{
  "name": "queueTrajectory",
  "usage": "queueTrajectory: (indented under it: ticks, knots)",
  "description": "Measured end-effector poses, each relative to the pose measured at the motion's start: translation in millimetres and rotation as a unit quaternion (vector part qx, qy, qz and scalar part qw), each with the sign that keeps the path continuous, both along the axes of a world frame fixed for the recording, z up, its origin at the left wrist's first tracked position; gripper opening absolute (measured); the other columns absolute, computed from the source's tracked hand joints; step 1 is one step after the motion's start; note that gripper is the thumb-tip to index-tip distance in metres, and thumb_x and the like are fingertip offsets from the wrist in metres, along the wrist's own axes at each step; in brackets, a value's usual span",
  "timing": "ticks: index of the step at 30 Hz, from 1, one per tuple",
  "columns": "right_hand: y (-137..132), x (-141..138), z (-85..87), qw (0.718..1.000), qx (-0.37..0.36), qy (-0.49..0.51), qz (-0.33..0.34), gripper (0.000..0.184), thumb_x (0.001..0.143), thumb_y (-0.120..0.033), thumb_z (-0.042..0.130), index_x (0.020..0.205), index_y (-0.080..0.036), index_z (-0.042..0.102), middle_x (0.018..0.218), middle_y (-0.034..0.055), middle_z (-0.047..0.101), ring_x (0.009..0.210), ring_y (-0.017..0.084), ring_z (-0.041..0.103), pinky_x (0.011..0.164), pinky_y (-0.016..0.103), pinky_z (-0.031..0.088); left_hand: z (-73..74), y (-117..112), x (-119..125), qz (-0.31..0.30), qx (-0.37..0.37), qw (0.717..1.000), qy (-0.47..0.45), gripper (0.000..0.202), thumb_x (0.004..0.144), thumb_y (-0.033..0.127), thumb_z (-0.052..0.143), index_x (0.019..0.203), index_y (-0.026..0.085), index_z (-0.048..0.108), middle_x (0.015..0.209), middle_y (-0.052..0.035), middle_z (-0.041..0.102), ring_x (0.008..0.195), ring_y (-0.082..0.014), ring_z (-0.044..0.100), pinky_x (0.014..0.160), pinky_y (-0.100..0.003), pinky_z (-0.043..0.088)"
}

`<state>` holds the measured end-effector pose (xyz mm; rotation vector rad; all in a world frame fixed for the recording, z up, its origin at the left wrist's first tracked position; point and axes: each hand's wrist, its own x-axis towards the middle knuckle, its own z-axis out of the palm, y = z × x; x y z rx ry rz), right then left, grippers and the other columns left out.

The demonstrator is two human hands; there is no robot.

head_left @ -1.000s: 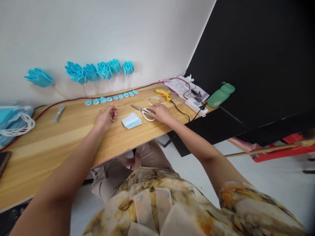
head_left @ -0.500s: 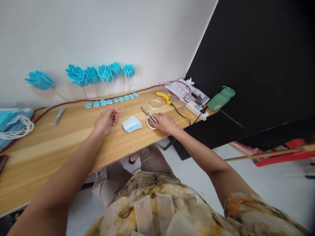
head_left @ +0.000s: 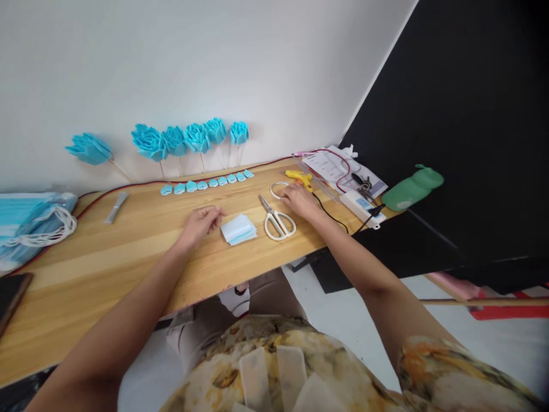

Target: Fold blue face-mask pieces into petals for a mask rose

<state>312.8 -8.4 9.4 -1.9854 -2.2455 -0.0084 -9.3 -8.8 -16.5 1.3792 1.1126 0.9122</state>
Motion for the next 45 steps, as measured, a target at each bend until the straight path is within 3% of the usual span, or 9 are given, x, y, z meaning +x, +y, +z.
queueTrajectory:
  ticks: [5, 11, 16, 21, 29, 33, 36, 40, 45]
  knots:
    - [0.9, -34.5, 4.9, 0.998, 0.035, 0.044, 0.001, 0.025, 0.102, -0.03, 0.044, 0.112, -0.02, 0.065, 0.1, 0.0071, 0.076, 0.087, 0.022, 0.069, 0.072, 0.031, 0.044, 3.6, -2.2, 2.6, -0.003, -0.007, 1.0, 0.02, 0.044, 0.075, 0.06, 0.067, 0.074, 0.016, 0.07, 0.055, 0.0018, 0.052, 0.046, -0.009, 0.04, 0.046, -0.023, 0.029]
    - [-7.4, -81.1, -7.5, 0.989, 0.011, -0.017, 0.146, 0.022, 0.101, -0.031, 0.048, 0.099, -0.023, 0.068, 0.101, 0.0093, 0.076, 0.096, 0.025, 0.068, 0.078, 0.035, 0.041, 5.2, -2.9, 2.8, -0.02, -0.015, 0.999, 0.034, 0.051, 0.074, 0.067, 0.064, 0.073, 0.016, 0.069, 0.055, 0.0021, 0.051, 0.048, -0.0095, 0.039, 0.048, -0.024, 0.03]
    - [-16.3, -50.5, -19.7, 0.991, 0.014, -0.025, 0.131, 0.018, 0.101, -0.029, 0.05, 0.101, -0.023, 0.067, 0.102, 0.0082, 0.075, 0.099, 0.025, 0.066, 0.084, 0.037, 0.039, 4.7, -3.0, 2.2, -0.018, -0.018, 0.999, 0.033, 0.052, 0.073, 0.068, 0.063, 0.074, 0.016, 0.069, 0.055, 0.0019, 0.051, 0.049, -0.01, 0.039, 0.049, -0.024, 0.03]
    - [-21.7, -10.9, -16.0, 0.993, 0.047, -0.067, 0.08, 0.016, 0.1, -0.029, 0.052, 0.095, -0.021, 0.065, 0.097, 0.0083, 0.073, 0.093, 0.025, 0.065, 0.079, 0.036, 0.036, 7.9, -2.6, 3.0, -0.03, -0.016, 0.998, 0.05, 0.053, 0.074, 0.068, 0.061, 0.074, 0.016, 0.069, 0.055, 0.0022, 0.05, 0.051, -0.0104, 0.04, 0.05, -0.025, 0.03]
    - [-14.0, -38.1, -1.3, 0.992, 0.04, -0.026, 0.12, 0.02, 0.101, -0.026, 0.051, 0.096, -0.019, 0.069, 0.103, 0.0082, 0.075, 0.101, 0.025, 0.065, 0.084, 0.036, 0.038, 6.3, -2.5, 2.2, -0.025, -0.021, 0.998, 0.051, 0.053, 0.074, 0.068, 0.06, 0.075, 0.015, 0.068, 0.056, 0.0024, 0.051, 0.051, -0.0094, 0.04, 0.05, -0.024, 0.03]
    - [-36.9, -17.1, -0.5, 0.989, 0.074, 0.02, 0.124, 0.024, 0.101, -0.03, 0.05, 0.11, -0.018, 0.069, 0.114, 0.0102, 0.074, 0.107, 0.027, 0.064, 0.089, 0.039, 0.044, 4.0, -1.6, 1.6, -0.023, -0.026, 0.999, 0.042, 0.054, 0.073, 0.068, 0.062, 0.076, 0.015, 0.068, 0.056, 0.0026, 0.051, 0.05, -0.0089, 0.039, 0.049, -0.024, 0.03]
    - [-69.4, 2.7, -8.9, 0.987, 0.109, 0.055, 0.102, 0.033, 0.099, -0.038, 0.054, 0.121, -0.018, 0.066, 0.125, 0.0116, 0.071, 0.117, 0.029, 0.062, 0.101, 0.045, 0.045, 3.2, -1.3, 1.1, -0.024, -0.027, 0.998, 0.043, 0.054, 0.073, 0.068, 0.062, 0.077, 0.015, 0.068, 0.057, 0.0026, 0.051, 0.05, -0.0089, 0.039, 0.049, -0.024, 0.03]
    - [-103.2, 5.5, -33.9, 0.991, 0.072, 0.057, 0.093, 0.061, 0.095, -0.048, 0.058, 0.144, -0.013, 0.051, 0.148, 0.0173, 0.056, 0.14, 0.034, 0.048, 0.115, 0.052, 0.041, 2.7, -1.5, 0.5, -0.021, -0.013, 0.999, 0.047, 0.053, 0.075, 0.067, 0.061, 0.078, 0.015, 0.068, 0.058, 0.0022, 0.052, 0.052, -0.0093, 0.041, 0.049, -0.024, 0.031]
    - [-93.7, 4.3, -58.9, 0.992, 0.097, 0.056, 0.053, 0.058, 0.1, -0.039, 0.045, 0.148, -0.007, 0.046, 0.151, 0.0208, 0.052, 0.145, 0.035, 0.044, 0.119, 0.053, 0.038, 3.3, -2.0, 1.0, -0.031, -0.018, 0.998, 0.051, 0.052, 0.076, 0.067, 0.06, 0.077, 0.016, 0.068, 0.058, 0.0025, 0.051, 0.051, -0.0093, 0.04, 0.049, -0.024, 0.031]
